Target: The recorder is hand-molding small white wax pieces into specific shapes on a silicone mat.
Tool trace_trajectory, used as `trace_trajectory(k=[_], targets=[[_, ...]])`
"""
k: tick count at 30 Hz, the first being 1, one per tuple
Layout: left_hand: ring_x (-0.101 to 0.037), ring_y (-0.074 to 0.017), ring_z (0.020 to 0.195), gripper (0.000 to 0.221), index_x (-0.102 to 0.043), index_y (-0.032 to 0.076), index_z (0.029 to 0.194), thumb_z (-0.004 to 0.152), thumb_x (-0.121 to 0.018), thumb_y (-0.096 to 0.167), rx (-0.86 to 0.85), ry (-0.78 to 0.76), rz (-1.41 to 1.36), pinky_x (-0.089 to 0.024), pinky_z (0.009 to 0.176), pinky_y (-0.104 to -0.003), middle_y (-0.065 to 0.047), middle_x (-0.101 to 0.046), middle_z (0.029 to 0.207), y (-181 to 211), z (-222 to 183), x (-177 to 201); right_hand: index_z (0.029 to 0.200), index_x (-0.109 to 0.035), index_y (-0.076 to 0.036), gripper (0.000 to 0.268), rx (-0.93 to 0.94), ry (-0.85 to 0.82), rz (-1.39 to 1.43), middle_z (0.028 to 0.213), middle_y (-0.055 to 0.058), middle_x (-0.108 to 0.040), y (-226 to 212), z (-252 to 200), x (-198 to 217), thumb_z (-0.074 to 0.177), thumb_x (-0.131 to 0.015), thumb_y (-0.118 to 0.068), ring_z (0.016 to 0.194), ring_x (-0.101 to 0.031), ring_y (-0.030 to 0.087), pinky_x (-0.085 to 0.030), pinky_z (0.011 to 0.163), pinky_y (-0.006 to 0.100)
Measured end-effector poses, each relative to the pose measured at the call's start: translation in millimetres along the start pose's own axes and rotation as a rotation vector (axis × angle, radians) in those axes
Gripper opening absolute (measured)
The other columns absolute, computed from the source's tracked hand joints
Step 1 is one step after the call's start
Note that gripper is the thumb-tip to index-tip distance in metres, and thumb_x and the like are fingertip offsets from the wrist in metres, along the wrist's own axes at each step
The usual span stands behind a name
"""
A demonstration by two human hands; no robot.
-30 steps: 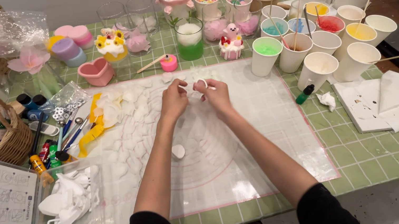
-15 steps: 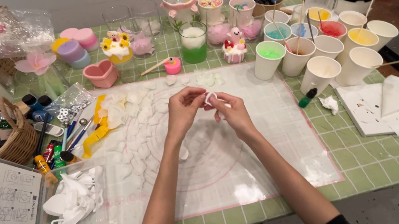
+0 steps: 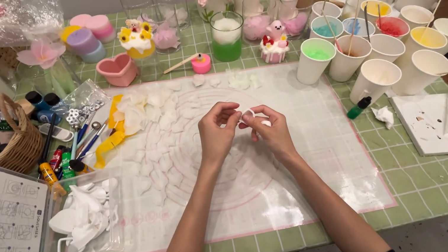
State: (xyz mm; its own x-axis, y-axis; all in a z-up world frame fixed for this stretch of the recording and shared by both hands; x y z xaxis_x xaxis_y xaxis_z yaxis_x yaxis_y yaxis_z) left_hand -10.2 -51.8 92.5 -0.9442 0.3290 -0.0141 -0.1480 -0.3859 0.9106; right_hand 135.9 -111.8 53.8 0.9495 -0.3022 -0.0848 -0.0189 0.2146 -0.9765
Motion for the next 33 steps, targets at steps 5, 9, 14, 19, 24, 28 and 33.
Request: trace_trajectory(k=[5, 9, 14, 19, 24, 28, 33], targets=[[-0.074, -0.0143, 0.074, 0.016, -0.072, -0.001, 0.104, 0.089, -0.07, -0.001, -0.004, 0.019, -0.006, -0.06, 0.069, -0.028, -0.009, -0.076, 0.084, 10.3, -9.4, -6.5, 0.104, -0.068, -0.002, 0.021, 0.013, 0.024, -0.032, 0.086, 0.011, -0.077, 1.4, 0.2, 7.8, 0.097, -0.072, -0.022, 0.056, -0.053, 0.006, -0.041, 0.056, 0.021], [-0.076, -0.0151, 0.074, 0.015, -0.071, -0.001, 0.104, 0.089, -0.069, -0.003, -0.055, 0.055, 0.038, -0.06, 0.069, -0.029, -0.01, -0.077, 0.083, 12.0, -14.7, -8.5, 0.099, -0.066, -0.002, 0.018, -0.022, 0.045, -0.013, 0.085, 0.009, -0.077, 5.9, -1.3, 10.9, 0.096, -0.071, -0.019, 0.055, -0.053, 0.006, -0.039, 0.052, 0.02], [-0.078, -0.0174, 0.075, 0.015, -0.071, -0.001, 0.104, 0.089, -0.067, -0.003, -0.089, 0.081, 0.091, -0.061, 0.069, -0.029, -0.012, -0.077, 0.083, 25.2, -22.2, -9.5, 0.096, -0.065, -0.002, 0.014, 0.002, 0.099, -0.04, 0.079, 0.008, -0.075, 7.3, -2.1, 13.7, 0.095, -0.072, -0.015, 0.053, -0.053, 0.005, -0.038, 0.048, 0.021], [-0.079, -0.0198, 0.077, 0.014, -0.07, -0.001, 0.104, 0.09, -0.067, -0.003, -0.12, 0.074, 0.114, -0.062, 0.069, -0.029, -0.013, -0.077, 0.084, 33.0, -26.0, -13.6, 0.095, -0.063, -0.003, 0.013, 0.011, 0.134, -0.065, 0.078, 0.008, -0.075, 5.6, -4.3, 16.3, 0.096, -0.071, -0.013, 0.052, -0.053, 0.005, -0.038, 0.048, 0.021], [-0.079, -0.0205, 0.077, 0.014, -0.072, -0.001, 0.104, 0.091, -0.065, -0.003, -0.174, 0.075, 0.152, -0.061, 0.068, -0.031, -0.012, -0.077, 0.087, 46.3, -38.2, -23.1, 0.095, -0.057, 0.0, 0.018, 0.007, 0.182, -0.071, 0.069, 0.004, -0.066, 6.0, -8.1, 21.2, 0.097, -0.07, -0.012, 0.053, -0.054, 0.006, -0.038, 0.047, 0.022], [-0.077, -0.0209, 0.078, 0.015, -0.072, 0.0, 0.105, 0.091, -0.065, -0.002, -0.249, 0.094, 0.198, -0.06, 0.07, -0.031, -0.012, -0.076, 0.092, 57.3, -39.4, -32.3, 0.106, -0.064, 0.001, 0.014, 0.084, 0.152, 0.027, 0.078, 0.0, -0.066, 22.2, 0.5, 30.6, 0.095, -0.056, 0.002, 0.062, -0.053, 0.003, -0.04, 0.051, 0.021], [-0.072, -0.0201, 0.074, 0.013, -0.074, -0.001, 0.102, 0.089, -0.074, 0.002, -0.077, 0.112, 0.112, -0.056, 0.065, -0.033, -0.011, -0.072, 0.094, 35.2, -20.9, -11.3, 0.11, -0.064, 0.001, 0.02, 0.015, 0.058, -0.09, 0.078, 0.001, -0.071, -25.3, -12.4, -4.6, 0.102, -0.062, -0.017, 0.055, -0.054, 0.007, -0.04, 0.051, 0.021]])
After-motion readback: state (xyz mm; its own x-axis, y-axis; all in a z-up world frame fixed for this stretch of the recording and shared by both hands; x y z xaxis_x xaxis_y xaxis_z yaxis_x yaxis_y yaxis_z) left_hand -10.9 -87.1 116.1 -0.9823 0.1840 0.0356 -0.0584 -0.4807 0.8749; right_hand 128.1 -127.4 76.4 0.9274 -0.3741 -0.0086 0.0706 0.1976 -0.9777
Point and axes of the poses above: each hand's wrist, its own z-axis towards the middle knuckle, its own x-axis out of the back of the hand, y = z × x, the point moved 9 cm from there along z, towards the middle knuckle
